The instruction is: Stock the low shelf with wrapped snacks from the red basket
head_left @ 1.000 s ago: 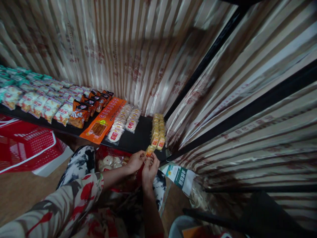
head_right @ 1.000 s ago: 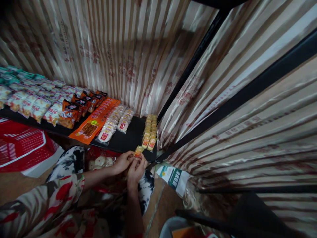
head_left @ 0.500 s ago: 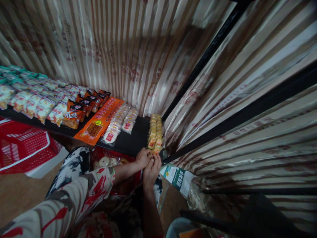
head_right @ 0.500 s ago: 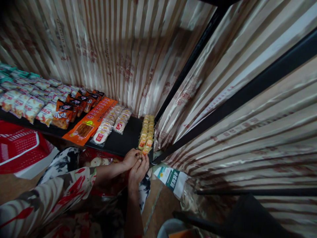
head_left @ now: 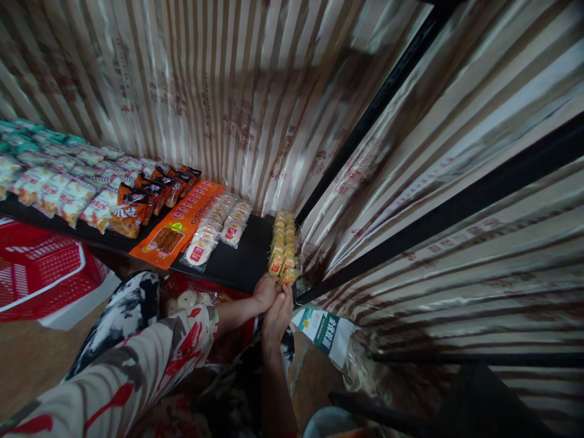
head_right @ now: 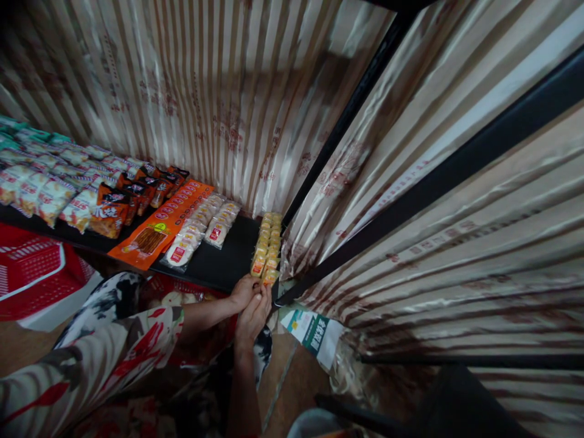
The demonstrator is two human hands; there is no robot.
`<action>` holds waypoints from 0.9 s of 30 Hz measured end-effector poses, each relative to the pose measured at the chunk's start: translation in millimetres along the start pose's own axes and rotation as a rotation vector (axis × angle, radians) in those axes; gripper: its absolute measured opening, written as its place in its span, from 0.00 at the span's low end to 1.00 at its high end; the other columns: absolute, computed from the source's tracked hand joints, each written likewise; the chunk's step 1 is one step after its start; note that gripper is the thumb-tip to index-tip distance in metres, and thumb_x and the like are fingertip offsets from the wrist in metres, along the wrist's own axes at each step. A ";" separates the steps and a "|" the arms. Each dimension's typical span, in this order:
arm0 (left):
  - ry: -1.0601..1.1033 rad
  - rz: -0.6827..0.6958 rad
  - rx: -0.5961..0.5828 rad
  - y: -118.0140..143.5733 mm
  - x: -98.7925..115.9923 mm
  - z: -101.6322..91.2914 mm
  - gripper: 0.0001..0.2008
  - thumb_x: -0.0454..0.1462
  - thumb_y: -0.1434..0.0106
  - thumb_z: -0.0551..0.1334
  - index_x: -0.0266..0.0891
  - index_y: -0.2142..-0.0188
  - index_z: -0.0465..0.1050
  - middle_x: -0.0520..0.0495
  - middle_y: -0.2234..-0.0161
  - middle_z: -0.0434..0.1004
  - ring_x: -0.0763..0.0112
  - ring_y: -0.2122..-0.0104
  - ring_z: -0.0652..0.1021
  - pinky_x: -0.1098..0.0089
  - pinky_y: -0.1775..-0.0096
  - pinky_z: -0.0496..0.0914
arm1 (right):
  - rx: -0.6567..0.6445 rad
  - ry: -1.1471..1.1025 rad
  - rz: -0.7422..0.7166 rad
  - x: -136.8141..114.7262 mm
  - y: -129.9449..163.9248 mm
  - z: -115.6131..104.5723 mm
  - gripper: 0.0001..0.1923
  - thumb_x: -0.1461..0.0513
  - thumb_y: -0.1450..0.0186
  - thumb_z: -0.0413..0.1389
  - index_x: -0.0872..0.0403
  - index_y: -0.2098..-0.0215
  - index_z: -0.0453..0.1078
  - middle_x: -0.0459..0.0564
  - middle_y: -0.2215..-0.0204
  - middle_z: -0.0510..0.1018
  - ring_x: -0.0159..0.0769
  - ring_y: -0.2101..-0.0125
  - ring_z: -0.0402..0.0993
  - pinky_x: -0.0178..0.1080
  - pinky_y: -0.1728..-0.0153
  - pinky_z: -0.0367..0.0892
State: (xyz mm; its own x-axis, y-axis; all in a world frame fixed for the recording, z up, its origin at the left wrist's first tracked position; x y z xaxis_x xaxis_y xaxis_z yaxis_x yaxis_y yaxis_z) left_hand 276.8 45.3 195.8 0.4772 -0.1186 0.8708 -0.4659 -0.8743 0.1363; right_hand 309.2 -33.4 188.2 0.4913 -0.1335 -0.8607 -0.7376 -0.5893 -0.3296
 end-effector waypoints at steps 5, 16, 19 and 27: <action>-0.011 -0.007 0.008 -2.5 0.4 3.1 0.09 0.37 0.42 0.57 0.34 0.70 0.74 0.46 0.67 0.72 0.72 0.69 0.71 0.75 0.67 0.64 | -0.017 -0.033 0.039 5.7 -1.3 1.1 0.29 0.51 0.34 0.35 0.61 0.48 0.62 0.63 0.46 0.64 0.42 0.44 0.58 0.48 0.43 0.52; -0.021 -0.015 0.067 -5.5 -1.7 5.7 0.07 0.34 0.42 0.57 0.36 0.63 0.70 0.46 0.65 0.72 0.72 0.67 0.72 0.74 0.64 0.65 | -0.027 -0.067 0.077 16.8 -2.5 4.6 0.30 0.50 0.34 0.35 0.62 0.48 0.62 0.62 0.46 0.65 0.42 0.44 0.58 0.47 0.43 0.52; 0.004 0.002 0.086 -7.1 -5.0 7.3 0.06 0.34 0.42 0.58 0.36 0.64 0.70 0.47 0.65 0.72 0.73 0.68 0.71 0.74 0.64 0.66 | -0.030 -0.072 0.090 17.6 -2.5 5.4 0.30 0.50 0.34 0.35 0.63 0.47 0.62 0.63 0.46 0.65 0.42 0.44 0.58 0.47 0.43 0.52; 0.067 0.036 0.122 -5.4 -6.1 5.2 0.06 0.34 0.43 0.59 0.35 0.64 0.69 0.47 0.66 0.70 0.74 0.69 0.70 0.74 0.65 0.67 | -0.029 -0.064 0.047 16.8 -3.4 6.3 0.29 0.51 0.34 0.35 0.63 0.47 0.62 0.62 0.46 0.65 0.41 0.44 0.58 0.47 0.43 0.53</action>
Point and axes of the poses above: each hand's wrist, its own y-axis away from the middle knuckle, its own z-axis out of the palm, x = y × z, the point moved 3 cm from there along -y, towards the middle knuckle
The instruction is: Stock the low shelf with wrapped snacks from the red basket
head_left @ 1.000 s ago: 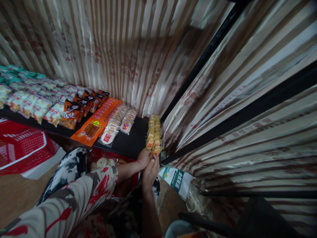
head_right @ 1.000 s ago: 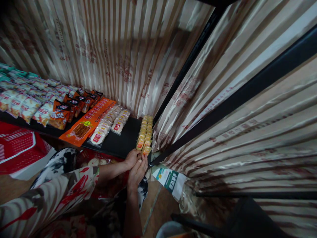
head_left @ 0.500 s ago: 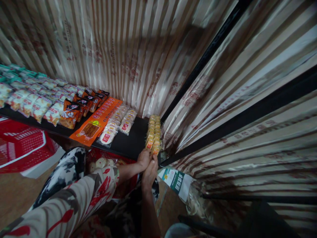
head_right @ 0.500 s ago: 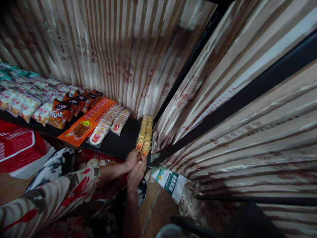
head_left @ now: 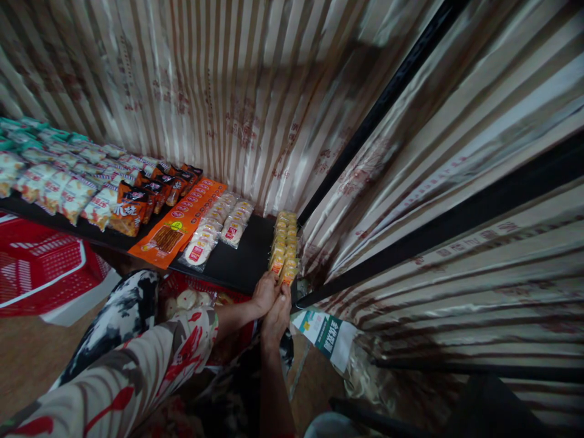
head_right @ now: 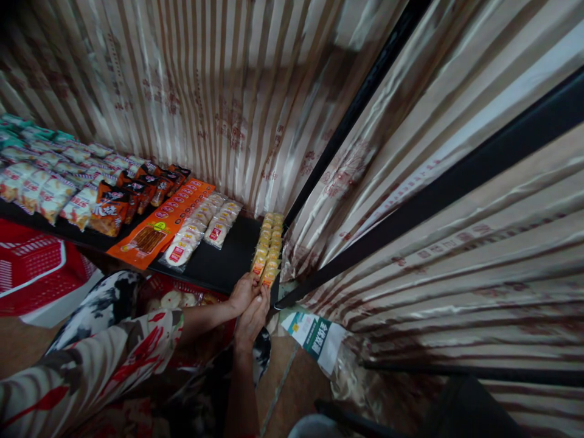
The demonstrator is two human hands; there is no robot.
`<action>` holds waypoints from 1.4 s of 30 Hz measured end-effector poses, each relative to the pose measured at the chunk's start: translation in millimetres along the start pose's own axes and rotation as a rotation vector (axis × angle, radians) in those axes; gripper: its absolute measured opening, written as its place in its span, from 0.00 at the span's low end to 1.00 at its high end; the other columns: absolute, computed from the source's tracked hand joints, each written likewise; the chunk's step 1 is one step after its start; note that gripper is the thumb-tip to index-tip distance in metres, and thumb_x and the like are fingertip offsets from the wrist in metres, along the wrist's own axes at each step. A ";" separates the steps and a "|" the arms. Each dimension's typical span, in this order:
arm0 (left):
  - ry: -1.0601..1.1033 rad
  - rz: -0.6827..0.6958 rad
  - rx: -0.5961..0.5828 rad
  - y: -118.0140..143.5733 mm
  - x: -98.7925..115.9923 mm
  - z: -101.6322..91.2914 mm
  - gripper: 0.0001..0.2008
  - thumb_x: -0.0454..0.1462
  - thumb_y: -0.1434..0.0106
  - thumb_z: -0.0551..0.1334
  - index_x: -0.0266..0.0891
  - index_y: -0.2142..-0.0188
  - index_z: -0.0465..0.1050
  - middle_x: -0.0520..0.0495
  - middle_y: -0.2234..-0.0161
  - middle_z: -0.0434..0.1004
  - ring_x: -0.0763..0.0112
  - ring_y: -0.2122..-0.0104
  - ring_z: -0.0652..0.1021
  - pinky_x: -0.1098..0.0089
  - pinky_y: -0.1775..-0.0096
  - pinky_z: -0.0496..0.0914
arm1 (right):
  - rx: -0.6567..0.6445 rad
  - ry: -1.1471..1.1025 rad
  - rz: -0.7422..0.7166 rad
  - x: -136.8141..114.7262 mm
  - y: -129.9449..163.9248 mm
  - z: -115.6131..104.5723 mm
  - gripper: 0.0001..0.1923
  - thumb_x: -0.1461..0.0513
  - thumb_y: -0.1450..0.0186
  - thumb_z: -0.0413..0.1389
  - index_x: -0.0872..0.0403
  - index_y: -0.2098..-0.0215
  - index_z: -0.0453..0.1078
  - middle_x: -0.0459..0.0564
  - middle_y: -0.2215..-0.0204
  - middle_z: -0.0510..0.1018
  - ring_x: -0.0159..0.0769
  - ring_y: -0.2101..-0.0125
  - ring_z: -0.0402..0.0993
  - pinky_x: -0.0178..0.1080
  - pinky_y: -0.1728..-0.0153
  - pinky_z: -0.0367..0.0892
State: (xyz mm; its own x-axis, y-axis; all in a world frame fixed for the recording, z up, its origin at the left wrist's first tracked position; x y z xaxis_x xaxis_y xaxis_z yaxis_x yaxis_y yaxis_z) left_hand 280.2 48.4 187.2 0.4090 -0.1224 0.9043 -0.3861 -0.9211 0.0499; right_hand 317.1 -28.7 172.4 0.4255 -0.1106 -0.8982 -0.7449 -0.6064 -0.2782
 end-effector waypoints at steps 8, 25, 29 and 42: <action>-0.004 0.070 0.024 6.1 -1.7 -1.8 0.03 0.34 0.43 0.57 0.37 0.68 0.68 0.52 0.69 0.67 0.76 0.71 0.69 0.74 0.67 0.66 | 0.014 0.027 -0.023 -4.4 0.4 -0.5 0.28 0.52 0.33 0.35 0.63 0.48 0.63 0.64 0.47 0.65 0.43 0.44 0.59 0.50 0.44 0.53; -0.022 0.110 -0.041 14.2 -5.6 -8.3 0.08 0.31 0.41 0.54 0.37 0.70 0.72 0.50 0.67 0.70 0.75 0.67 0.71 0.75 0.63 0.66 | 0.019 0.071 -0.147 -4.8 3.7 0.7 0.25 0.56 0.32 0.35 0.62 0.50 0.64 0.63 0.48 0.67 0.41 0.44 0.58 0.50 0.44 0.53; -0.080 0.102 -0.039 17.5 -5.3 -11.2 0.09 0.32 0.40 0.53 0.38 0.69 0.72 0.50 0.68 0.71 0.74 0.68 0.71 0.74 0.63 0.66 | 0.021 0.080 -0.180 -4.8 4.0 0.7 0.25 0.56 0.32 0.35 0.64 0.51 0.65 0.65 0.49 0.67 0.42 0.44 0.58 0.50 0.44 0.53; -0.153 0.105 -0.067 40.7 -13.2 -29.3 0.09 0.32 0.39 0.52 0.38 0.70 0.70 0.51 0.72 0.72 0.75 0.72 0.71 0.75 0.67 0.64 | -0.057 0.190 -0.312 -18.5 16.3 -0.7 0.22 0.58 0.32 0.36 0.60 0.56 0.68 0.60 0.58 0.74 0.41 0.53 0.66 0.47 0.52 0.60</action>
State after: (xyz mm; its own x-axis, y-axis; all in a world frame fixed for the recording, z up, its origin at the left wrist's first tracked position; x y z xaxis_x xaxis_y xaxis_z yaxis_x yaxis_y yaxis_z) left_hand 234.9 23.4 189.7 0.4820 -0.2762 0.8315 -0.4853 -0.8743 -0.0091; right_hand 297.4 -37.1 184.8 0.7196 -0.0548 -0.6922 -0.5367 -0.6764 -0.5044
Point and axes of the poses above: each hand's wrist, its own y-axis away from the middle knuckle, its own z-axis out of the palm, x = y × z, the point moved 3 cm from there along -y, towards the middle knuckle
